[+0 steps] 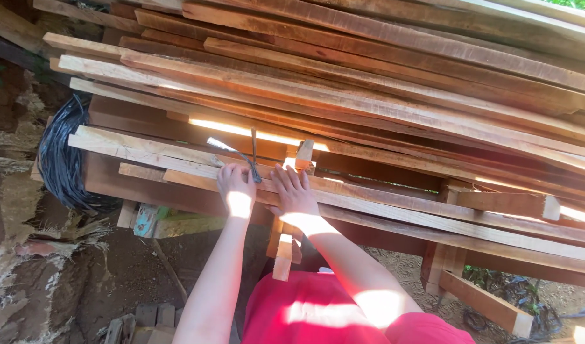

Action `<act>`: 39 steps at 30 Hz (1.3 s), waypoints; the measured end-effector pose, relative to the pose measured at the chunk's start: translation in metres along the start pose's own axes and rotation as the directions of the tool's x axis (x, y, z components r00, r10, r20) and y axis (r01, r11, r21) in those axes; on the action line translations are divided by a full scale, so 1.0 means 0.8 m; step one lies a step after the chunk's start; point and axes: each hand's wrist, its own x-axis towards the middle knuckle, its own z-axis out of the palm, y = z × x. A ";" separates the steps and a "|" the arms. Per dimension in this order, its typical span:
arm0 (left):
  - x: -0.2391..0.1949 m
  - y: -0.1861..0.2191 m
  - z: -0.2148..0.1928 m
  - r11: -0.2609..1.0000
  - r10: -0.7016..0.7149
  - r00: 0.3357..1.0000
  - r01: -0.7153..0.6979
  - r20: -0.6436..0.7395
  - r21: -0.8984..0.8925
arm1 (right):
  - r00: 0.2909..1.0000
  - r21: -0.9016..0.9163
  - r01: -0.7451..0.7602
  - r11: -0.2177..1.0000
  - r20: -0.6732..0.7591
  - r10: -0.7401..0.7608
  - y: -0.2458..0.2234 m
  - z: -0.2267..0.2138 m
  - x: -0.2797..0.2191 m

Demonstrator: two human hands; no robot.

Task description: Bundling wooden planks together using plastic straps.

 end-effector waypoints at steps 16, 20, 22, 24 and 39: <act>-0.024 0.008 -0.038 0.990 0.109 0.994 -0.106 0.028 -0.090 | 0.962 -0.023 0.087 0.996 -0.256 -0.090 0.006 0.029 0.004; -0.032 0.000 -0.028 0.993 0.116 0.992 -0.115 0.048 -0.032 | 0.840 -0.166 0.350 0.922 -0.381 -0.387 0.018 0.035 0.000; -0.033 0.002 -0.035 0.993 0.107 0.993 -0.105 0.058 -0.045 | 0.850 -0.151 0.345 0.926 -0.369 -0.377 0.018 0.042 0.001; -0.032 0.005 -0.041 0.994 0.099 0.992 -0.095 0.075 -0.061 | 0.863 -0.134 0.335 0.933 -0.354 -0.361 0.018 0.043 0.002; 0.041 -0.187 -0.161 0.915 0.006 0.999 -0.024 -0.046 -0.403 | 0.974 0.335 0.210 0.918 -0.152 -0.167 -0.112 -0.095 0.123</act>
